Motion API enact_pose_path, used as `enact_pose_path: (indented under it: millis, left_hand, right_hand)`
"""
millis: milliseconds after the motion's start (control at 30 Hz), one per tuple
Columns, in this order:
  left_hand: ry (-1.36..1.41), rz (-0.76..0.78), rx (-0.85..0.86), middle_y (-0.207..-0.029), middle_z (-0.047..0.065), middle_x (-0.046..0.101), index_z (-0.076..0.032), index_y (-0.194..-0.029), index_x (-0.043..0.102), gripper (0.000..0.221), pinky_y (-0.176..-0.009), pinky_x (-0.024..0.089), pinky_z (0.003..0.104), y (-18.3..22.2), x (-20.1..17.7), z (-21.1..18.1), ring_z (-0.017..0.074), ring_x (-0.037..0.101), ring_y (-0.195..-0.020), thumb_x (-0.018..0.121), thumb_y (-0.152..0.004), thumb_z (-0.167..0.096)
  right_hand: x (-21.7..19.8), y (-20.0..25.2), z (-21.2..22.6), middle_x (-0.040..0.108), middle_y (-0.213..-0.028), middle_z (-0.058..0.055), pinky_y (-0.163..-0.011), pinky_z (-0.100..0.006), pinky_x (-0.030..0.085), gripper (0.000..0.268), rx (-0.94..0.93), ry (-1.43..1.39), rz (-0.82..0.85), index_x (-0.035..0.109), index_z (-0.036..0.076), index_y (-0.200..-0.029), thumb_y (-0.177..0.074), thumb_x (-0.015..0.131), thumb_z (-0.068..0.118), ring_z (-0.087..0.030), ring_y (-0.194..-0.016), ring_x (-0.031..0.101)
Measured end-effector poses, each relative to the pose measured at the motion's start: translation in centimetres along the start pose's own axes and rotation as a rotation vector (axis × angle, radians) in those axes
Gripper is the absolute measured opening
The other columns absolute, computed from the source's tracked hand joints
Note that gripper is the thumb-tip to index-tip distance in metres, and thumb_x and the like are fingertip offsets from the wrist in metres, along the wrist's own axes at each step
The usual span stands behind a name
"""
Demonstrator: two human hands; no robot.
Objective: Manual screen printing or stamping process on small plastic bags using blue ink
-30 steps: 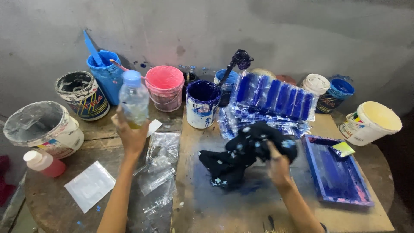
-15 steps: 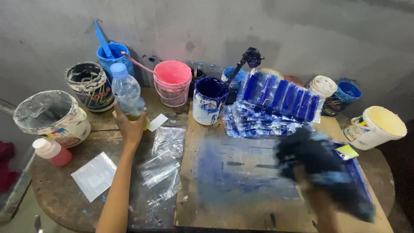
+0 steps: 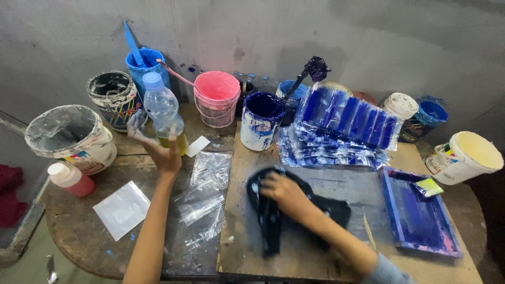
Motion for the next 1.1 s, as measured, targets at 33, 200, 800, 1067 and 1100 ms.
enact_pose_path:
  millis: [33,200,800,1067,1100]
  left_hand:
    - [-0.007,-0.022,0.049,-0.149,0.024,0.026,-0.008,-0.151,0.014,0.085,-0.124,0.016,0.055,-0.1,-0.3,-0.9,0.039,0.026,-0.145,0.07,-0.092,-0.035]
    - [-0.021,-0.088,0.155,-0.146,0.021,0.028,-0.007,-0.151,0.017,0.08,-0.123,0.015,0.05,0.1,-1.0,-2.4,0.0362,0.027,-0.144,0.065,-0.091,-0.031]
    - [-0.019,-0.063,0.285,-0.144,0.021,0.032,-0.014,-0.134,0.026,0.057,-0.11,0.04,0.056,1.3,-0.1,-7.9,0.0379,0.035,-0.137,0.058,-0.088,-0.024]
    - [-0.021,-0.024,0.402,-0.142,0.021,0.034,-0.013,-0.133,0.029,0.057,-0.108,0.035,0.054,1.9,0.4,-9.5,0.0364,0.035,-0.132,0.058,-0.084,-0.019]
    - [-0.022,-0.026,0.4,-0.142,0.021,0.034,-0.013,-0.133,0.029,0.057,-0.108,0.035,0.054,2.1,0.7,-9.1,0.0364,0.035,-0.132,0.058,-0.084,-0.019]
  right_hand:
    - [0.3,-1.6,-1.4,0.072,-0.11,-0.005,-0.086,-0.041,0.056,0.022,-0.012,0.011,-0.044,0.073,0.017,-0.1,-0.096,0.053,0.01,-0.033,-0.118,0.059]
    - [-0.7,-5.6,-3.7,0.075,-0.115,-0.011,-0.102,-0.045,0.053,0.017,0.065,-0.311,-0.167,0.076,0.012,-0.104,-0.091,0.069,0.021,-0.036,-0.124,0.061]
    - [-6.7,11.6,3.0,0.066,-0.137,-0.017,-0.112,-0.05,0.044,0.049,0.206,-0.451,0.169,0.069,0.013,-0.131,-0.084,0.081,0.014,-0.033,-0.131,0.06]
    - [-3.0,15.1,-6.0,0.029,-0.167,-0.012,-0.127,-0.052,0.018,0.098,0.792,-0.344,0.25,0.041,0.007,-0.153,-0.063,0.043,-0.031,-0.029,-0.156,0.022]
    - [-3.2,13.9,-4.3,0.029,-0.167,-0.012,-0.127,-0.052,0.018,0.098,0.79,-0.343,0.253,0.041,0.007,-0.153,-0.063,0.043,-0.031,-0.029,-0.156,0.022]
Point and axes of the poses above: each hand's wrist, its own y-axis away from the middle knuckle, its own x-axis out of the palm, z = x × y, the point moved 10 cm from there along -y, towards the middle knuckle
